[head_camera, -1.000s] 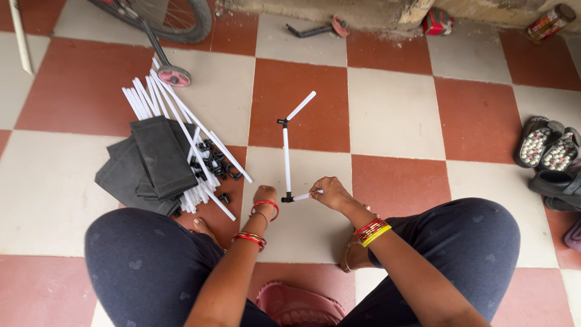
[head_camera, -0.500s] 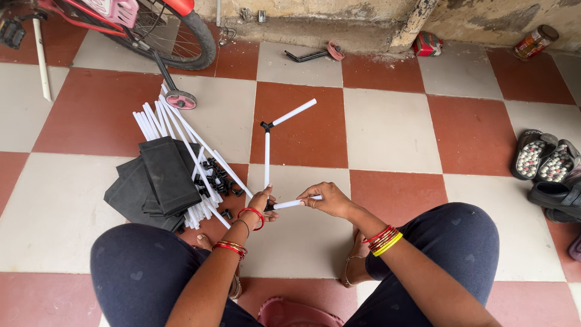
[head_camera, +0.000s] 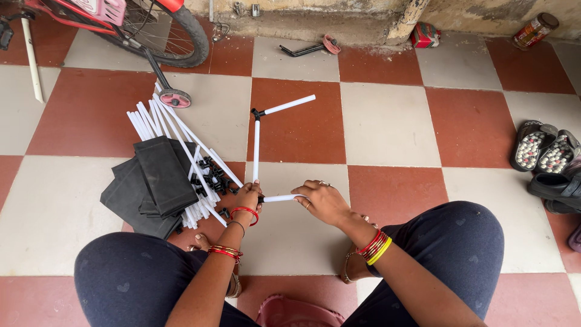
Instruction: The person assembles a rack by hand, connecting white tubes with black plastic joints while sitting on the floor.
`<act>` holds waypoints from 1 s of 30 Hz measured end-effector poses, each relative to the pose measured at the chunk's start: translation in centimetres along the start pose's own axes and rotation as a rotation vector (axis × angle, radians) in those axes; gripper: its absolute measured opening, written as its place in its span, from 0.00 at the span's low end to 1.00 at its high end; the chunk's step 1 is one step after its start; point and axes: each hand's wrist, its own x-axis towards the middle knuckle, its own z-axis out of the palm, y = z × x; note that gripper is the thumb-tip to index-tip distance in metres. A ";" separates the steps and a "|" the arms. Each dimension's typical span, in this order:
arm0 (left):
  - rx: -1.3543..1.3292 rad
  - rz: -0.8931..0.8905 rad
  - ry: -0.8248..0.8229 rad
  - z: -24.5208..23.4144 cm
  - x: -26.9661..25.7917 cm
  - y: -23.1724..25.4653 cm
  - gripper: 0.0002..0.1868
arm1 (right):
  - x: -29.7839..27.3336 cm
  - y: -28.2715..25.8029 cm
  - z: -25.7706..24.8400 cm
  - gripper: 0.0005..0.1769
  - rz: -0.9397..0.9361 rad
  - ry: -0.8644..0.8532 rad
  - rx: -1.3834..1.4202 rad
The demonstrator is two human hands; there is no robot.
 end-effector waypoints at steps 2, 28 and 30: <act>-0.022 0.032 0.034 0.0 -0.2 0.3 0.24 | -0.2 -0.2 0.6 0.14 -0.093 0.074 -0.172; 0.436 0.524 0.200 2.1 2.6 -3.2 0.18 | 2.9 0.1 1.3 0.24 0.634 -0.474 0.240; 0.476 0.475 0.203 2.3 2.2 -2.7 0.20 | 2.9 0.3 0.7 0.25 0.682 -0.498 0.276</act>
